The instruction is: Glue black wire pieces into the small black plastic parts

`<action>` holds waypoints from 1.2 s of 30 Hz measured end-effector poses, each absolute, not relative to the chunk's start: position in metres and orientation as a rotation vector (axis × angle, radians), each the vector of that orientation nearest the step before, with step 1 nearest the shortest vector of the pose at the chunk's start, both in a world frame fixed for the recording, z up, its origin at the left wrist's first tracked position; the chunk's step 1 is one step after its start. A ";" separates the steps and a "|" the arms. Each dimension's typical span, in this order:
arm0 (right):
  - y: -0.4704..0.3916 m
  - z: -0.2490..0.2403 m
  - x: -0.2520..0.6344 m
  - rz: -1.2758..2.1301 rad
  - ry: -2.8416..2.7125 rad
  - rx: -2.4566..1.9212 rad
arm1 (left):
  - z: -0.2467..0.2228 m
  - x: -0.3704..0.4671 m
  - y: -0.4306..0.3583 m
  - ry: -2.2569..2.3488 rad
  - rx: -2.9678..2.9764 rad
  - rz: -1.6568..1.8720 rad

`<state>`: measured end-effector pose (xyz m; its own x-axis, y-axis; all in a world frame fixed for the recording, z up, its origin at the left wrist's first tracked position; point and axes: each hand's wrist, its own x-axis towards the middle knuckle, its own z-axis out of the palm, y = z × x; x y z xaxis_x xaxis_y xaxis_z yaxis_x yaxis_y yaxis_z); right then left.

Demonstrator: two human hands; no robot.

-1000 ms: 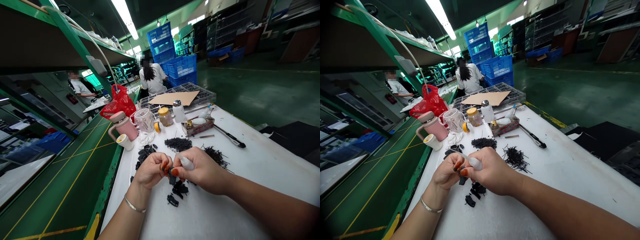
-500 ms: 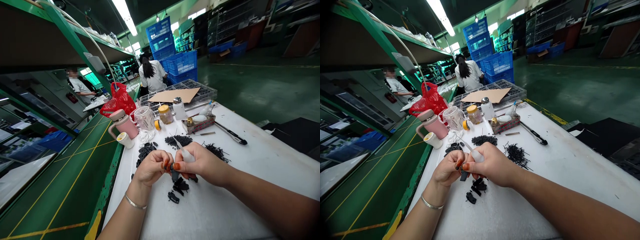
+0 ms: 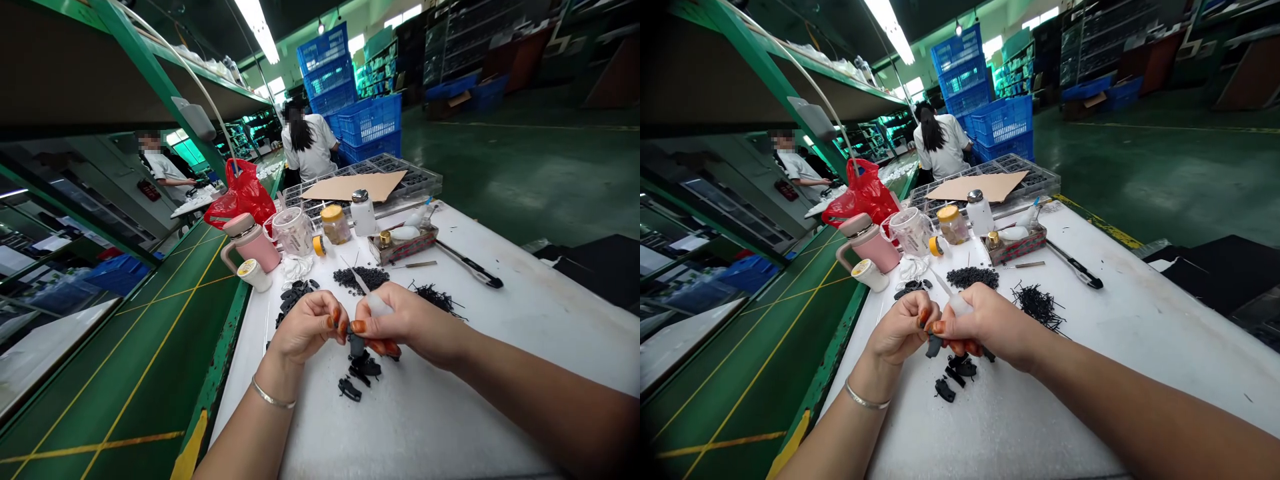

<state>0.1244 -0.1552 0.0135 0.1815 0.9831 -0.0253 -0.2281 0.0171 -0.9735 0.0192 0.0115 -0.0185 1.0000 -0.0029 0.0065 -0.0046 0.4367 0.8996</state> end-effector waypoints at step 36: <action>-0.158 0.020 0.120 0.959 -1.060 -1.345 | -0.020 0.022 0.013 -0.158 1.202 0.022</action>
